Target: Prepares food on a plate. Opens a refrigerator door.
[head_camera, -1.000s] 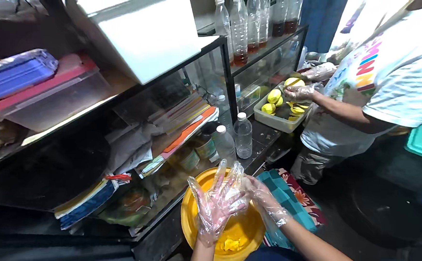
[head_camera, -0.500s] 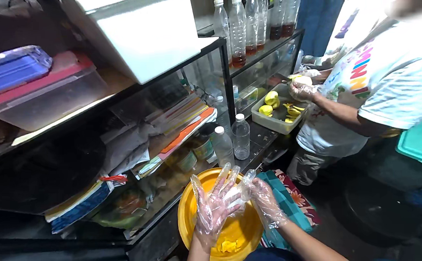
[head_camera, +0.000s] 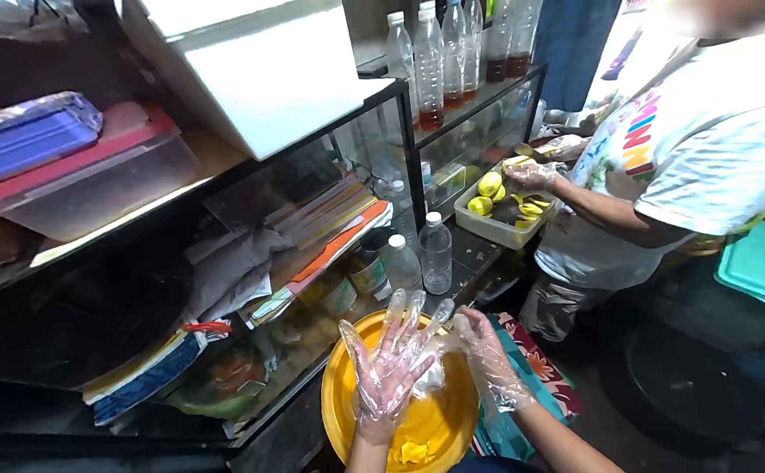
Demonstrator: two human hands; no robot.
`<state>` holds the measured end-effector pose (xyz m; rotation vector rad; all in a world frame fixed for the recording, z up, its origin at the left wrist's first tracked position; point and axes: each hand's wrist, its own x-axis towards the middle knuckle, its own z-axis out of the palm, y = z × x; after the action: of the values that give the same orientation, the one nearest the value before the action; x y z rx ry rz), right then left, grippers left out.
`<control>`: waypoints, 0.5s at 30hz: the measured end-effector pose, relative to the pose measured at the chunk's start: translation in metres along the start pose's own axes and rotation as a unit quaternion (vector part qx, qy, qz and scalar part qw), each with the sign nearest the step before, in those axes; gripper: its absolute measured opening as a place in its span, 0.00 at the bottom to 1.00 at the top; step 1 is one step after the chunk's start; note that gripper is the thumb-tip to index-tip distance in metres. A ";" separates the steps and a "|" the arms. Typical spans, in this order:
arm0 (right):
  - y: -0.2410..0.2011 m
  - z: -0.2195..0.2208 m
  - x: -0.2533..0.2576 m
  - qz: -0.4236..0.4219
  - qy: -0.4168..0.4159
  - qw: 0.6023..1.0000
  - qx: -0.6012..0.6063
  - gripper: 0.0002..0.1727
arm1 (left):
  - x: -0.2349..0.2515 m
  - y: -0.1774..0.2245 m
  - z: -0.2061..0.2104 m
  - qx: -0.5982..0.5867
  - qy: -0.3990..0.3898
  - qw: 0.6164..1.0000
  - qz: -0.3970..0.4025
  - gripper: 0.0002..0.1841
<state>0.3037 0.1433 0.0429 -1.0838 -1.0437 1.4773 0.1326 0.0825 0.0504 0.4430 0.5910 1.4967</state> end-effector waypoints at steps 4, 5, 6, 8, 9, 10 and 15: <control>0.001 0.002 -0.010 0.021 0.046 0.999 -0.015 0.33 | 0.007 0.005 0.001 -0.020 0.011 0.999 0.047 0.55; 0.000 0.004 -0.017 0.022 0.022 0.999 -0.031 0.33 | 0.009 0.006 -0.001 -0.031 0.013 0.998 0.060 0.55; 0.003 0.006 -0.024 0.021 -0.019 0.998 -0.048 0.31 | 0.011 0.007 0.000 -0.034 0.015 0.997 0.070 0.55; 0.009 0.009 -0.033 0.039 -0.143 0.985 -0.093 0.27 | 0.012 0.010 0.003 -0.026 0.017 0.996 0.085 0.54; 0.012 0.011 -0.034 0.060 -0.204 0.971 -0.112 0.27 | 0.013 0.010 0.005 -0.027 0.015 0.996 0.089 0.54; 0.015 0.014 -0.034 0.084 -0.252 0.957 -0.113 0.27 | 0.013 0.011 0.007 -0.032 0.012 0.995 0.090 0.53; 0.020 0.032 -0.033 0.102 -0.301 0.947 -0.052 0.09 | 0.012 0.013 0.011 -0.036 -0.003 0.994 0.101 0.50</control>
<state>0.2718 0.1049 0.0352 -0.8412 -1.4743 2.0092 0.1289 0.0963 0.0656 0.4613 0.4977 1.7033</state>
